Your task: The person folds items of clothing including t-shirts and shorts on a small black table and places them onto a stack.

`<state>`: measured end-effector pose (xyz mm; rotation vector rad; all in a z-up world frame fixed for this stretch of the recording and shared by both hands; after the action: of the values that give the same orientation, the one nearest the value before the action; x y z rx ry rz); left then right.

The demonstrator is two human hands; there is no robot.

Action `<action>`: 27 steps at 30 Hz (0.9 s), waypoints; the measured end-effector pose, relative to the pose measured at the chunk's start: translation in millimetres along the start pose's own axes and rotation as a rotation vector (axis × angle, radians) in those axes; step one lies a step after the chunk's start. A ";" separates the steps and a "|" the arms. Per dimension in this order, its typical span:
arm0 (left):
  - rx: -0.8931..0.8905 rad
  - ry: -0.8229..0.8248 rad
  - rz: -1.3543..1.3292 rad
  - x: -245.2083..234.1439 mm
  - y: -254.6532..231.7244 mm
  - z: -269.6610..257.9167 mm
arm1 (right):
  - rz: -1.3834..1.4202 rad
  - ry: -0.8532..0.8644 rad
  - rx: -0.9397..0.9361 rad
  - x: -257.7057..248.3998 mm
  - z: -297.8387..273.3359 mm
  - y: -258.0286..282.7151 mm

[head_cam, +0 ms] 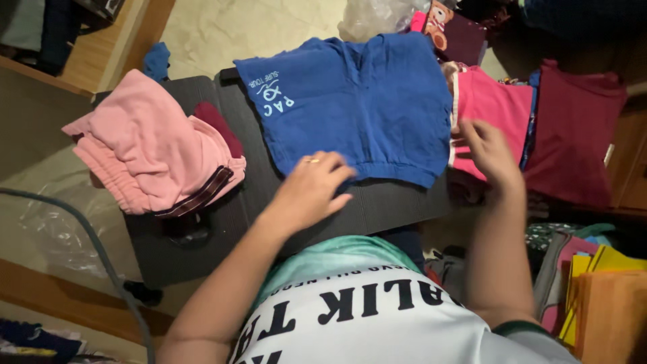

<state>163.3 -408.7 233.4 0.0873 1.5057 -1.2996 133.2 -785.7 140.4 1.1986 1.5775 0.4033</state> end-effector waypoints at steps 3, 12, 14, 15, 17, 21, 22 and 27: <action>0.065 -0.058 0.031 32.3 -13.3 19.1 | 0.254 0.084 0.065 18.5 23.9 -30.6; 0.046 0.150 -0.147 92.2 -42.9 17.0 | 0.730 -0.002 0.061 -1.8 -7.7 -41.4; -0.080 0.119 -0.263 90.5 -39.5 17.1 | 0.936 0.066 0.168 -16.8 -31.6 -32.1; -0.161 0.127 -0.338 90.5 -34.8 17.1 | 1.004 0.063 0.075 -24.1 -41.3 -15.0; -0.333 0.138 -0.483 90.4 -20.0 15.5 | 1.137 0.070 -0.113 -31.1 -58.0 28.0; -0.372 0.111 -1.122 93.7 4.8 21.3 | 0.793 0.054 -0.242 -25.8 -76.2 106.1; -0.314 0.052 -1.393 85.2 12.9 18.2 | 0.597 0.038 -0.232 -22.9 -65.3 124.5; -0.367 -0.448 -2.153 59.6 66.2 -3.5 | -0.054 0.477 -0.929 95.2 -82.4 244.0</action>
<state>179.4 -412.5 145.8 -2.4214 0.9982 -2.1249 186.2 -573.0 305.6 0.3430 1.5038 1.2862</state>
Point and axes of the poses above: each hand's wrist, its own z-axis towards the middle knuckle, its own x-axis out of the palm, y = z × x, the point moved 6 cm from there along z, towards the middle knuckle, and after that the axes turned 2 degrees about -x, right-handed, at the moved point
